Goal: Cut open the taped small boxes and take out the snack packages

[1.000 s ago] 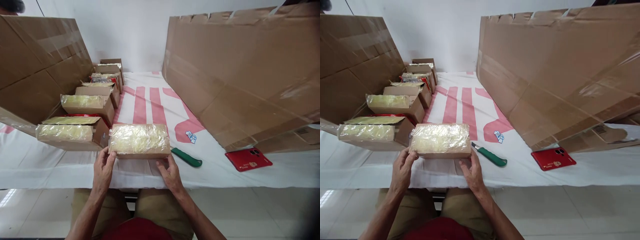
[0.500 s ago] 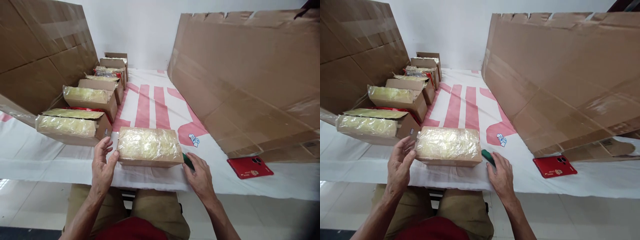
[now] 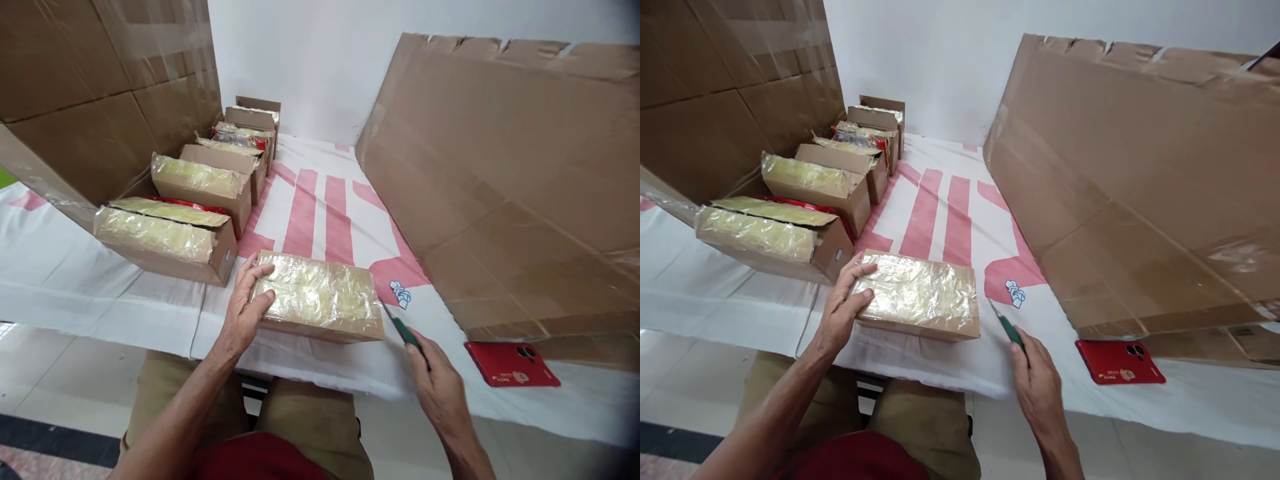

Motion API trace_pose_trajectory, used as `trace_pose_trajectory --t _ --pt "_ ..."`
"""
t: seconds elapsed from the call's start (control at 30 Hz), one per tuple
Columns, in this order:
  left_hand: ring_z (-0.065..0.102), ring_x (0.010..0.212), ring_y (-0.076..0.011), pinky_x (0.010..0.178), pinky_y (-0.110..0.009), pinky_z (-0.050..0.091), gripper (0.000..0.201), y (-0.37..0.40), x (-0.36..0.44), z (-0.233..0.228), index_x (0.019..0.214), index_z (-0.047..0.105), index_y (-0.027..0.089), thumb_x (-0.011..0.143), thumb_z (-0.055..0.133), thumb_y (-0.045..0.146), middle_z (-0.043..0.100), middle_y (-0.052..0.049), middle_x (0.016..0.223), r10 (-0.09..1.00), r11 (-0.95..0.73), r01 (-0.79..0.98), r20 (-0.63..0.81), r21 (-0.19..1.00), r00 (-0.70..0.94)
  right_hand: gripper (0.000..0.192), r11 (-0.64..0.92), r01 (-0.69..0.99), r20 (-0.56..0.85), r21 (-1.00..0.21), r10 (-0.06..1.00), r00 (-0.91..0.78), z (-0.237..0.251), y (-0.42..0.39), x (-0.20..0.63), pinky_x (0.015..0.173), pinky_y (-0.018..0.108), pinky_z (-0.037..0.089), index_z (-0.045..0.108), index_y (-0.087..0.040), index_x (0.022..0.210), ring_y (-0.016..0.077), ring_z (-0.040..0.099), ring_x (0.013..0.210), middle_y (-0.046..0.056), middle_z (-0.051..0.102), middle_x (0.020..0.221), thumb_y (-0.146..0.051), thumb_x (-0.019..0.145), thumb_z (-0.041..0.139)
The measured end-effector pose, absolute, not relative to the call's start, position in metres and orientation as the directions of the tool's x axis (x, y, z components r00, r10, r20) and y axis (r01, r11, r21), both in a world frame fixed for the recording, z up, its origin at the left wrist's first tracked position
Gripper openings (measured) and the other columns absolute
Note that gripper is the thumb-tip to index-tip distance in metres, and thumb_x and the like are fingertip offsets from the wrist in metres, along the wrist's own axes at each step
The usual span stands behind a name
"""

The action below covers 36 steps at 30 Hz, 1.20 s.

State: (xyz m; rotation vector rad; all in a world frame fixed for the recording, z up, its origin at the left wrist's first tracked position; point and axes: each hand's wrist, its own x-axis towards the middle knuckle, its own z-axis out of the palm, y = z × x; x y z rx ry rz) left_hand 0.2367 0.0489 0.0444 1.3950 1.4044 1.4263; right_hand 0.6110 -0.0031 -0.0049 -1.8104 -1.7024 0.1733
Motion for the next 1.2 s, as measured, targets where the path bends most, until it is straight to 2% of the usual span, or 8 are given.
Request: trace_pose_trajectory --t 0.1,0.2,0.27,0.37,0.53,0.7,0.97,1.2 --pt "0.033 0.159 -0.0344 0.13 -0.058 0.026 0.043 0.049 0.239 0.042 0.124 0.07 0.022 0.084 0.059 0.03 0.048 -0.01 0.164 0.96 -0.171 0.155 0.2 0.973 -0.195 0.045 -0.097 0.705 0.259 -0.702 0.888 0.38 0.031 -0.014 0.611 0.072 0.038 0.061 0.075 -0.022 0.119 0.0275 0.076 0.088 0.01 0.081 0.102 -0.056 0.101 0.051" --pt "0.031 0.16 -0.034 0.13 -0.057 0.025 0.045 0.05 0.239 0.04 0.125 0.07 0.021 0.082 0.058 0.028 0.048 -0.01 0.164 0.959 -0.18 0.14 0.205 0.974 -0.196 0.041 0.008 0.686 0.304 -0.728 0.9 0.311 0.075 -0.008 0.591 0.059 0.033 0.058 0.076 -0.024 0.114 0.0236 0.074 0.071 0.007 0.08 0.087 -0.056 0.102 0.054" --pt "0.031 0.16 -0.0335 0.131 -0.057 0.024 0.046 0.05 0.239 0.04 0.126 0.069 0.021 0.082 0.057 0.027 0.047 -0.011 0.164 0.958 -0.189 0.129 0.212 0.973 -0.193 0.035 0.226 0.753 0.373 -0.618 0.927 0.029 0.103 0.005 0.567 0.06 0.031 0.057 0.077 -0.026 0.115 0.0225 0.074 0.071 0.005 0.079 0.088 -0.052 0.102 0.056" --pt "0.031 0.16 -0.0337 0.131 -0.058 0.023 0.048 0.05 0.239 0.039 0.127 0.069 0.02 0.081 0.056 0.024 0.046 -0.012 0.165 0.959 -0.193 0.12 0.213 0.974 -0.187 0.028 0.576 0.726 0.415 -0.374 0.805 -0.424 0.135 0.032 0.525 0.076 0.032 0.06 0.074 -0.026 0.122 0.0225 0.077 0.09 0.006 0.081 0.104 -0.038 0.106 0.054" --pt "0.031 0.16 -0.034 0.13 -0.059 0.024 0.052 0.05 0.238 0.038 0.13 0.068 0.019 0.08 0.055 0.023 0.044 -0.012 0.167 0.961 -0.197 0.105 0.213 0.975 -0.174 0.032 0.762 0.645 0.328 -0.05 0.623 -0.71 0.151 0.071 0.474 0.07 0.033 0.055 0.074 -0.018 0.114 0.0218 0.073 0.084 0.01 0.079 0.099 -0.032 0.11 0.045" --pt "0.03 0.161 -0.0326 0.13 -0.056 0.026 0.055 0.051 0.238 0.035 0.134 0.066 0.02 0.08 0.054 0.024 0.041 -0.011 0.169 0.965 -0.197 0.081 0.208 0.977 -0.16 0.03 0.794 0.602 0.268 0.087 0.563 -0.782 0.152 0.087 0.452 0.064 0.029 0.046 0.072 -0.017 0.107 0.0184 0.067 0.075 0.008 0.076 0.091 -0.031 0.11 0.045" --pt "0.031 0.16 -0.0328 0.131 -0.057 0.023 0.058 0.051 0.239 0.033 0.137 0.065 0.02 0.08 0.056 0.025 0.042 -0.012 0.168 0.964 -0.204 0.055 0.21 0.978 -0.161 0.03 0.736 0.599 0.078 0.316 0.609 -0.79 0.168 0.087 0.44 0.055 0.031 0.031 0.067 -0.018 0.089 0.0173 0.062 0.064 0.006 0.071 0.076 -0.032 0.109 0.05" --pt "0.035 0.158 -0.0343 0.131 -0.057 0.024 0.057 0.05 0.238 0.036 0.135 0.067 0.02 0.079 0.057 0.026 0.046 -0.011 0.167 0.968 -0.184 0.065 0.193 0.981 -0.163 0.037 0.753 0.628 0.063 0.197 0.63 -0.774 0.184 0.089 0.463 0.052 0.032 0.023 0.069 -0.022 0.084 0.0141 0.052 0.05 0.002 0.064 0.065 -0.041 0.11 0.05"
